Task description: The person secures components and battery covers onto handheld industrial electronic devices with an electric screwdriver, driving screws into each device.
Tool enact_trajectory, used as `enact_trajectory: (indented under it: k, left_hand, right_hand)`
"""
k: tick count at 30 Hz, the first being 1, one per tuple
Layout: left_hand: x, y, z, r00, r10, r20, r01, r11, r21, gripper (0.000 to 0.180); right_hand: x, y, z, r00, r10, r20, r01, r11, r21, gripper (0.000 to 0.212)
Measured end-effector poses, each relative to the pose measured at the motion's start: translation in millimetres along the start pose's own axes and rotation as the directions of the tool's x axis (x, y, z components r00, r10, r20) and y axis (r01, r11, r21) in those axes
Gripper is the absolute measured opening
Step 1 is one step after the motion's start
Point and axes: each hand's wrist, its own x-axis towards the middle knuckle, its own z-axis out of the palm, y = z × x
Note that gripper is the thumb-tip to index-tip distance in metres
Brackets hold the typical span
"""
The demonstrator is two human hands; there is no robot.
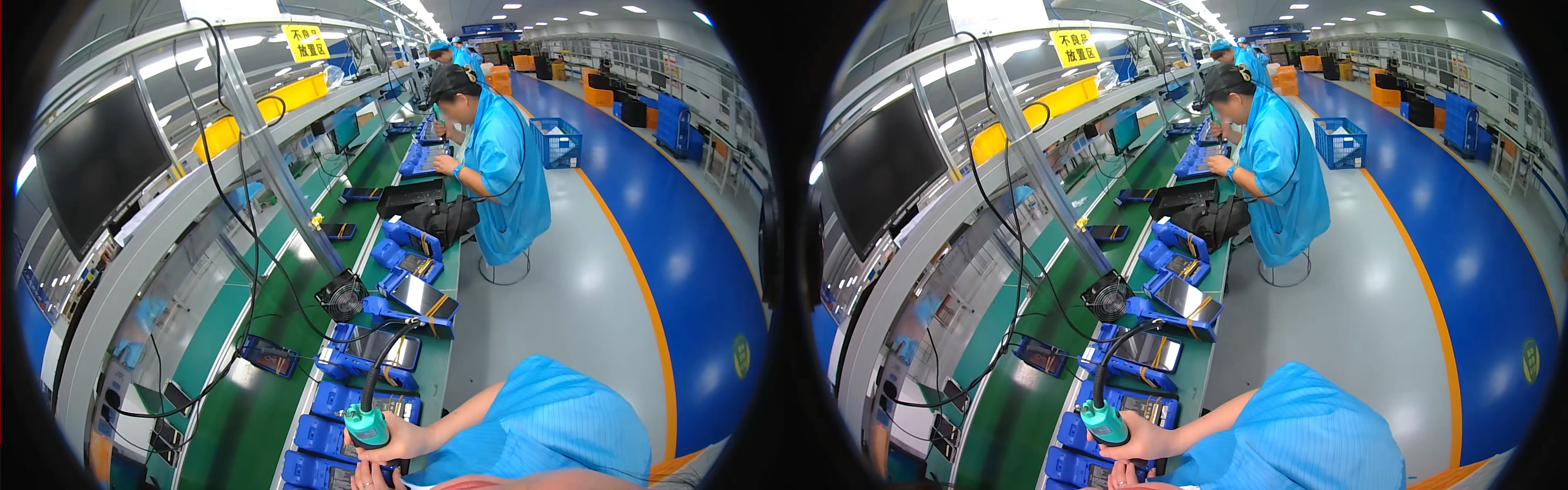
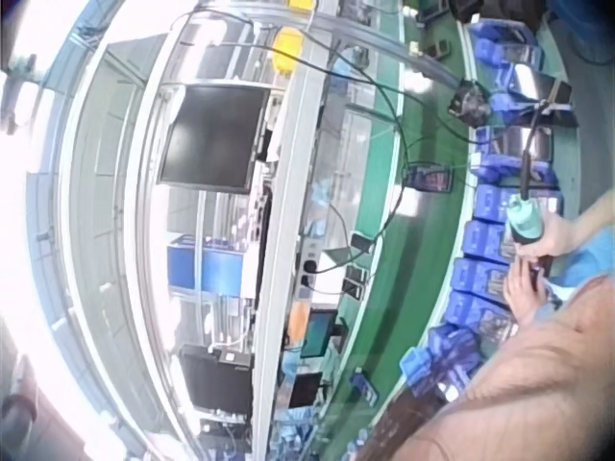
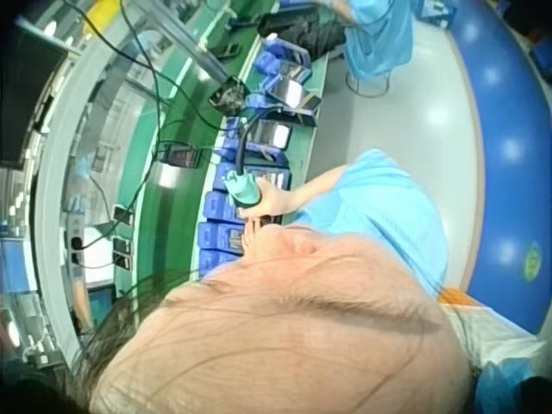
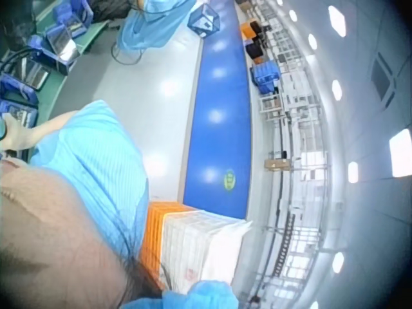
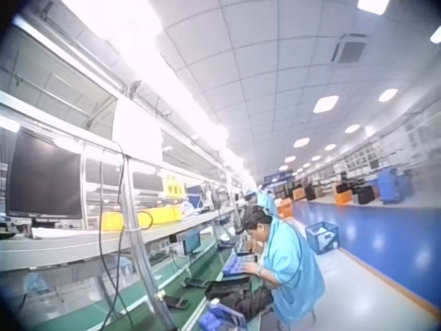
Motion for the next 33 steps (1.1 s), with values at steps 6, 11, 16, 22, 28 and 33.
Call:
enact_trajectory:
  k: [6,11,16,22,28,33]
  left_hand:
    - [-6.8,-9.9,16.2,1.0,0.021,0.022,-0.022,0.999,0.041,0.054]
    - [-16.5,-16.8,18.9,0.989,0.136,-0.063,-0.129,0.987,0.095,0.054]
    - [-50.1,-38.1,17.1,0.978,0.105,-0.18,-0.051,0.958,0.283,0.051]
    - [-77.3,-70.3,27.4,0.958,0.233,-0.167,-0.138,0.885,0.446,0.048]
    - [-61.6,-48.9,11.1,0.95,0.227,-0.214,-0.127,0.907,0.401,0.041]
    - [-57.6,-37.2,-1.2,0.96,0.199,-0.198,-0.106,0.91,0.4,0.037]
  right_hand:
    - [-5.9,1.2,1.0,1.0,0.008,0.006,-0.008,1.0,0.021,0.024]
    - [-11.0,3.6,4.3,1.0,-0.014,0.003,0.014,0.999,0.034,0.025]
    - [-7.6,12.8,6.0,1.0,-0.015,0.027,0.013,0.998,0.064,0.026]
    - [-2.9,19.7,3.7,0.999,0.006,0.045,-0.01,0.997,0.072,0.029]
    - [0.5,23.0,2.9,0.999,0.023,0.027,-0.025,0.997,0.068,0.027]
    - [-3.2,23.5,5.0,0.998,0.058,0.006,-0.058,0.997,0.051,0.028]
